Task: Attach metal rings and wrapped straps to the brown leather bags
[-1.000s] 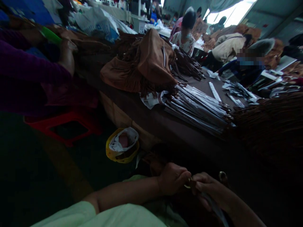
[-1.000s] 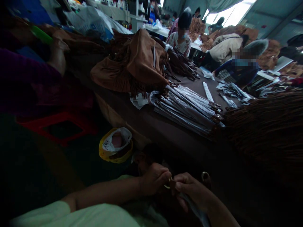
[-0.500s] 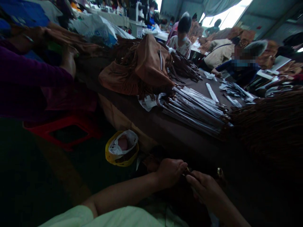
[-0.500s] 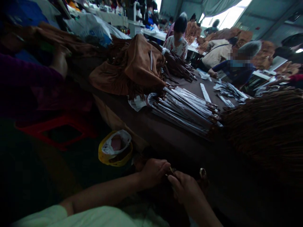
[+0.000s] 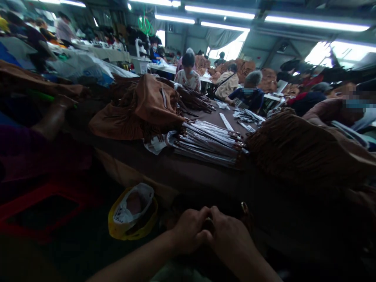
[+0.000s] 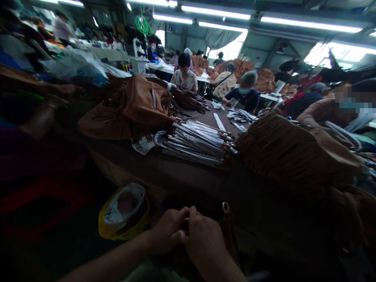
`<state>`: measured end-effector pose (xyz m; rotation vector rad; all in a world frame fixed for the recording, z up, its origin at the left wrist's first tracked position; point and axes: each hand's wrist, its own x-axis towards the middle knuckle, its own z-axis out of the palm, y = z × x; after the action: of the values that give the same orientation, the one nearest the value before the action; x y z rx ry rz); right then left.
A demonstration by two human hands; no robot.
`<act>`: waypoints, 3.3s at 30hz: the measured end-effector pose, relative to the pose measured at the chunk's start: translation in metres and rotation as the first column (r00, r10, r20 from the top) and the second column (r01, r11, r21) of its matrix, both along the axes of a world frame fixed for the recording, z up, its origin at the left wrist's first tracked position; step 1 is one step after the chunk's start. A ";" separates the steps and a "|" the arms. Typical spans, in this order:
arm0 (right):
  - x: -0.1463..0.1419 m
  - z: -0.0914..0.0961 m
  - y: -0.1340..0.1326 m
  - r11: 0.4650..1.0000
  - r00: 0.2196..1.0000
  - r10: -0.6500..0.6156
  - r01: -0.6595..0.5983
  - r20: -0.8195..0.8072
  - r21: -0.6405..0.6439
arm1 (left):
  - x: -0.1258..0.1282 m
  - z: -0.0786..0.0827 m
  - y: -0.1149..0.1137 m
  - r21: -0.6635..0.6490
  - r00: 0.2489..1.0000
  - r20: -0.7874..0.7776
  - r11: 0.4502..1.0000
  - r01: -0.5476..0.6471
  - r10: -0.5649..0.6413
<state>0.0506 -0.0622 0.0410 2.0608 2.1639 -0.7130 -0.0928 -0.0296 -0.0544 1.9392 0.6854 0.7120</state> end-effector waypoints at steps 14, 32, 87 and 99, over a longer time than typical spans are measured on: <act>0.103 -0.099 -0.090 0.933 0.970 0.117 -0.033 -0.215 0.358 | -0.003 -0.029 0.017 -0.514 0.982 0.082 0.851 -0.104 0.169; 0.067 0.011 -0.034 0.975 0.976 0.099 -0.135 0.196 0.179 | 0.020 0.003 0.007 -0.496 0.995 0.101 0.867 0.032 0.021; 0.152 -0.068 -0.003 0.568 0.221 -0.339 0.823 -0.914 -0.011 | 0.082 0.156 0.092 0.397 0.775 -0.630 0.876 0.273 0.044; 0.158 -0.058 -0.025 0.652 0.297 -0.243 0.755 -0.923 0.071 | 0.181 0.120 0.083 -0.380 0.678 -0.573 0.882 0.278 -0.461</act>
<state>0.2082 -0.0870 -0.0172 3.3756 2.0940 -1.7902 0.0884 0.0532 0.0661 1.9729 0.7069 -0.3442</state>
